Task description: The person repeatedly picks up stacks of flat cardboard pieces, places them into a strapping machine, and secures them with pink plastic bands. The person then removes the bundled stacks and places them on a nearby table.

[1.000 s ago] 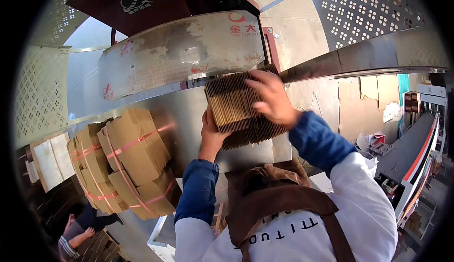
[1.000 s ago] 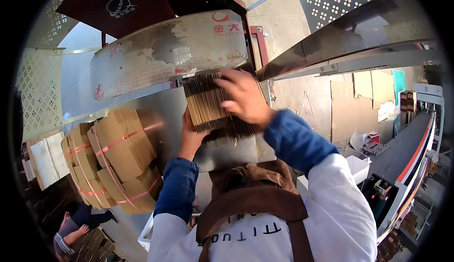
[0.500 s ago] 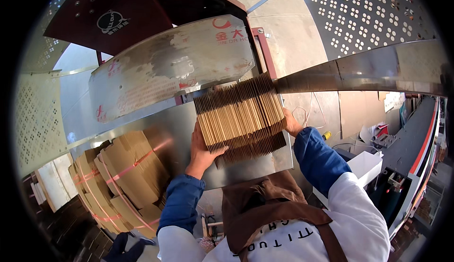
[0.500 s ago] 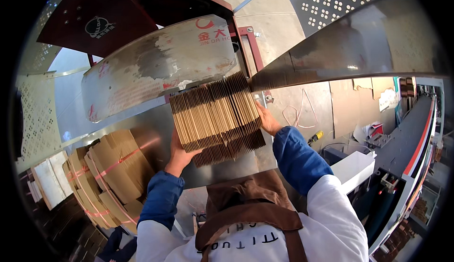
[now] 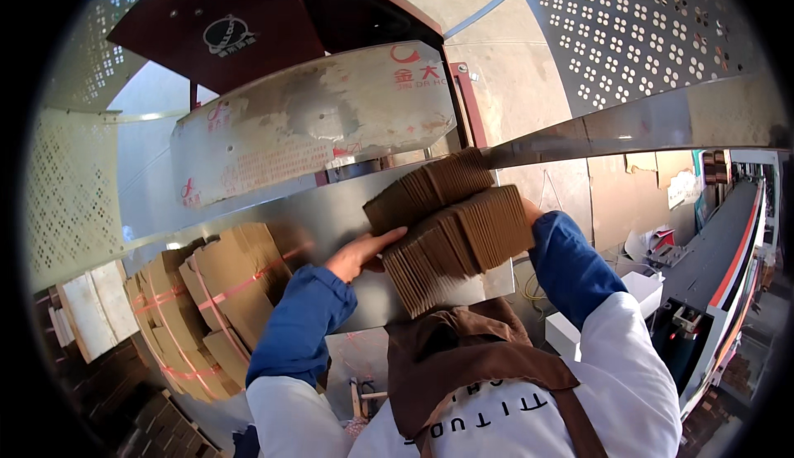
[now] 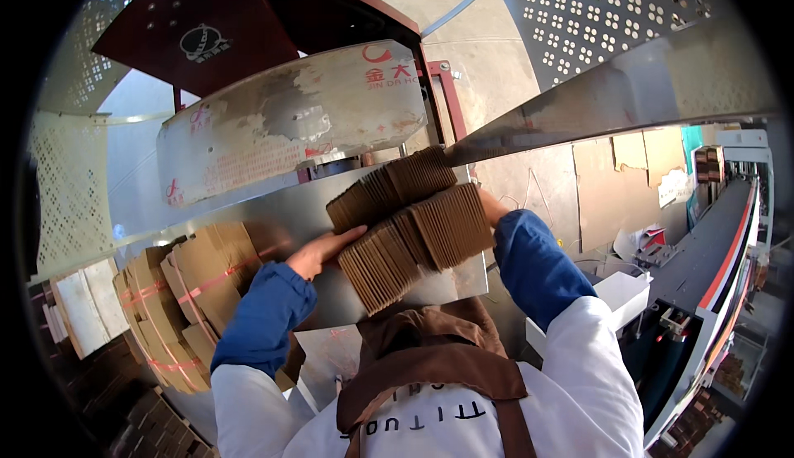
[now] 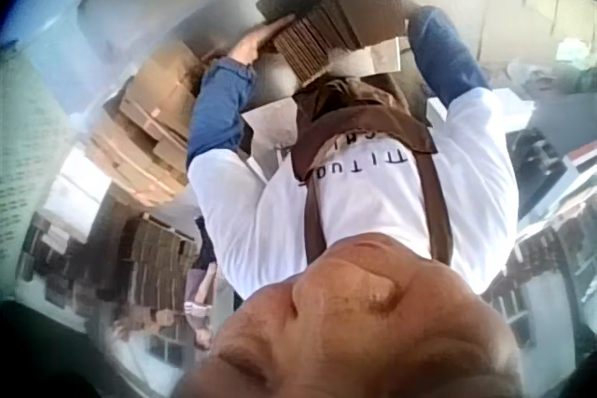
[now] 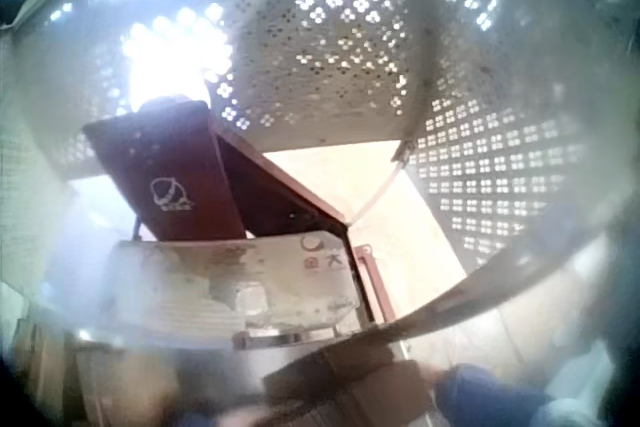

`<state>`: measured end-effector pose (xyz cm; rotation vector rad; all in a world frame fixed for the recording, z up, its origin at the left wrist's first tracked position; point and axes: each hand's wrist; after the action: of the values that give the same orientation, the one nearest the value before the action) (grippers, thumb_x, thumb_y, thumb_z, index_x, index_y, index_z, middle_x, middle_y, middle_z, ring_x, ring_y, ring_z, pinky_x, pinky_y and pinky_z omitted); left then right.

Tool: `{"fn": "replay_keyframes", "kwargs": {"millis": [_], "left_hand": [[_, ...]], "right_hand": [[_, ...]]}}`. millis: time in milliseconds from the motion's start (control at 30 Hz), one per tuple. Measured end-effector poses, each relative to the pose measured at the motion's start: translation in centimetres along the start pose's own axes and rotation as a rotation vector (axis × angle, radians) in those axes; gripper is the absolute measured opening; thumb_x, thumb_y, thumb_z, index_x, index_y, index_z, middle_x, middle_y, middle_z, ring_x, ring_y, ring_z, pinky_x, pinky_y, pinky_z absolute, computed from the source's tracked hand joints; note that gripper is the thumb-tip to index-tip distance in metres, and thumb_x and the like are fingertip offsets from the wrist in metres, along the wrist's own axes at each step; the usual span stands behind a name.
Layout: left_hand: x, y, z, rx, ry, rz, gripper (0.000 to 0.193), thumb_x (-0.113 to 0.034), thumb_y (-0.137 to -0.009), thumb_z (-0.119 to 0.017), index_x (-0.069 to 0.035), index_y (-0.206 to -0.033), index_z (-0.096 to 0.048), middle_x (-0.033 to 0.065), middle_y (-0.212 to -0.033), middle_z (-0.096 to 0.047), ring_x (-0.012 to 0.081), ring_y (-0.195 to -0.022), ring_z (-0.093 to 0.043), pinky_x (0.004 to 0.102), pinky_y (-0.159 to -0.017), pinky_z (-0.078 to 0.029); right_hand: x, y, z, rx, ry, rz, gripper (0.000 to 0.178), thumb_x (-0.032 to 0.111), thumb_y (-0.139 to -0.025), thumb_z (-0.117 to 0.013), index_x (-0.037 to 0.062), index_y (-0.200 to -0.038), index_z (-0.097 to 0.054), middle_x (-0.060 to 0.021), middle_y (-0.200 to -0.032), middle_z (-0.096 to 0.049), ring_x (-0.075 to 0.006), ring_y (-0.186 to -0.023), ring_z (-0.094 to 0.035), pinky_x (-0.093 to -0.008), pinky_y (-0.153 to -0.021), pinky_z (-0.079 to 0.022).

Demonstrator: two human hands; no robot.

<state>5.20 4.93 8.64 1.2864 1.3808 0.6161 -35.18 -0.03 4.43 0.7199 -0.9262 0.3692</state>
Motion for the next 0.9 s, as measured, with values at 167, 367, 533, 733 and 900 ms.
{"fn": "replay_keyframes", "kwargs": {"millis": [167,367,533,733,900], "left_hand": [[0.4,-0.6,-1.3,-0.011,-0.022,-0.064,0.051,-0.054,-0.089,-0.068,-0.012,-0.118,-0.065,-0.0008,-0.096,-0.072,0.0119,-0.076,-0.069,0.0289,-0.068,-0.055],[-0.7,1.3,-1.9,0.008,-0.087,-0.137,0.064,-0.063,-0.087,-0.062,-0.015,-0.129,-0.058,0.0007,-0.106,-0.071,0.0132,-0.089,-0.067,0.0326,-0.072,-0.053],[-0.7,0.9,-1.9,0.0,-0.1,-0.139,0.074,-0.067,-0.084,-0.064,-0.014,-0.134,-0.053,0.0021,-0.11,-0.07,0.015,-0.093,-0.067,0.0337,-0.073,-0.053],[-1.2,1.8,-2.2,-0.014,-0.081,-0.151,0.082,-0.068,-0.08,-0.066,-0.012,-0.138,-0.051,0.0064,-0.117,-0.068,0.021,-0.099,-0.066,0.0386,-0.079,-0.053],[-1.7,2.0,-2.4,0.022,-0.083,-0.164,0.083,-0.069,-0.08,-0.066,-0.013,-0.139,-0.05,0.006,-0.12,-0.066,0.0224,-0.101,-0.065,0.0402,-0.084,-0.052]], "right_hand": [[10.4,3.0,4.9,-0.306,0.193,-0.449,0.035,0.035,-0.097,-0.054,0.0021,-0.091,-0.065,-0.0243,-0.08,-0.065,-0.0407,-0.076,-0.064,-0.0445,-0.067,-0.051],[23.2,0.0,3.0,-0.235,0.692,0.004,0.037,0.036,-0.092,-0.064,0.0005,-0.084,-0.06,-0.018,-0.08,-0.068,-0.0374,-0.081,-0.066,-0.0443,-0.069,-0.052],[19.3,-8.3,2.4,0.103,0.905,-0.028,0.049,0.046,-0.083,-0.07,-0.0025,-0.086,-0.066,-0.0202,-0.087,-0.069,-0.0383,-0.088,-0.067,-0.0464,-0.078,-0.053],[17.8,-10.6,2.1,0.292,0.93,-0.105,0.055,0.05,-0.076,-0.075,-0.0028,-0.091,-0.071,-0.0207,-0.087,-0.07,-0.0392,-0.09,-0.067,-0.0467,-0.081,-0.053],[17.4,-10.8,1.6,0.217,0.941,-0.143,0.052,0.049,-0.073,-0.078,-0.0002,-0.089,-0.073,-0.0193,-0.088,-0.071,-0.0375,-0.09,-0.068,-0.0462,-0.08,-0.054]]}}
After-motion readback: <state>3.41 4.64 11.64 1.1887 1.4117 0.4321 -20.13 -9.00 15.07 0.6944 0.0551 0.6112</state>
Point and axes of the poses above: each hand's wrist, its own y-axis away from the middle knuckle, its own z-axis out of the back of the hand, x = y × z
